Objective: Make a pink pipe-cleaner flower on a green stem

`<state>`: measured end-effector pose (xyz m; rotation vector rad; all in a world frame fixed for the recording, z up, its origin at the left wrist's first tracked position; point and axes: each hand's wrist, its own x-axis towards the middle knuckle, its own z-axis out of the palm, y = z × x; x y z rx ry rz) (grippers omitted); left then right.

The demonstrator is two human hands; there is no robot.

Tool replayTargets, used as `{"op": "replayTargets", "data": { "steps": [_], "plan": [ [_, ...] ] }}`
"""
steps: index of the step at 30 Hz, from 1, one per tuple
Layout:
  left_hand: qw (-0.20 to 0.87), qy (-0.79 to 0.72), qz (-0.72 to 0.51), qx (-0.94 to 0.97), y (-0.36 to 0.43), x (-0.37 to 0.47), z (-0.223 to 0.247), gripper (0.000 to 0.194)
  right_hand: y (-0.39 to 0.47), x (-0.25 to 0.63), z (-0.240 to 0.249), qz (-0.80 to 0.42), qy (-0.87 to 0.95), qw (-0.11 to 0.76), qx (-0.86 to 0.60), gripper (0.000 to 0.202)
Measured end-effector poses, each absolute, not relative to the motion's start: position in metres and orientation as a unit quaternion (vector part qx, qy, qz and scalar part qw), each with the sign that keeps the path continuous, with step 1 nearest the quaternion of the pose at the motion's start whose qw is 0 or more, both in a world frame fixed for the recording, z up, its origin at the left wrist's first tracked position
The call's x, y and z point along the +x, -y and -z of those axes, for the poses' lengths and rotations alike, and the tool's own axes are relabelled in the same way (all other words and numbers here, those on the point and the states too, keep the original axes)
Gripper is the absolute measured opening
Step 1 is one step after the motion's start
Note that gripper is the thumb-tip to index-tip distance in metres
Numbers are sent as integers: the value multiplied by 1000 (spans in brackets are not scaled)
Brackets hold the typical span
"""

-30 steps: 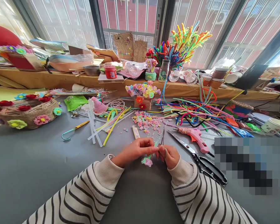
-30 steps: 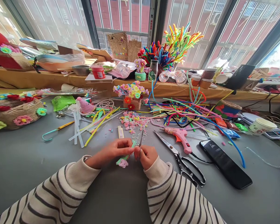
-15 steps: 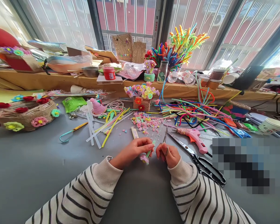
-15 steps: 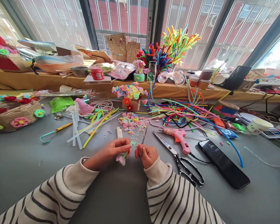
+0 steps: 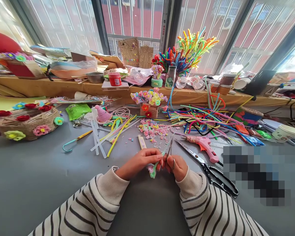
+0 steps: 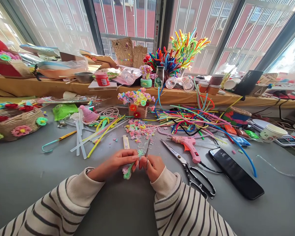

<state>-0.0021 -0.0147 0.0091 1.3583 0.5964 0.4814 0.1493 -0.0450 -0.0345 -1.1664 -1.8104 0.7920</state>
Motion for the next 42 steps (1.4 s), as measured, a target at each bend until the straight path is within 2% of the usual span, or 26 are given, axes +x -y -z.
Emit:
{"op": "replayTargets", "data": {
  "steps": [13, 22, 29, 35, 42],
  "plan": [
    [712, -269, -230, 607, 14, -2, -6, 21, 46, 148, 32, -207, 720, 438, -497, 55],
    [706, -259, -183, 634, 13, -1, -6, 23, 44, 149, 35, -300, 699, 433, -484, 58],
    [699, -274, -181, 636, 13, -2, -7, 25, 45, 149, 34, -251, 682, 454, -515, 55],
    [700, -264, -172, 641, 13, -1, -8, 24, 44, 149, 33, -312, 681, 441, -494, 57],
    [697, -267, -176, 642, 14, -2, -6, 24, 45, 148, 32, -282, 667, 455, -518, 56]
  ]
}}
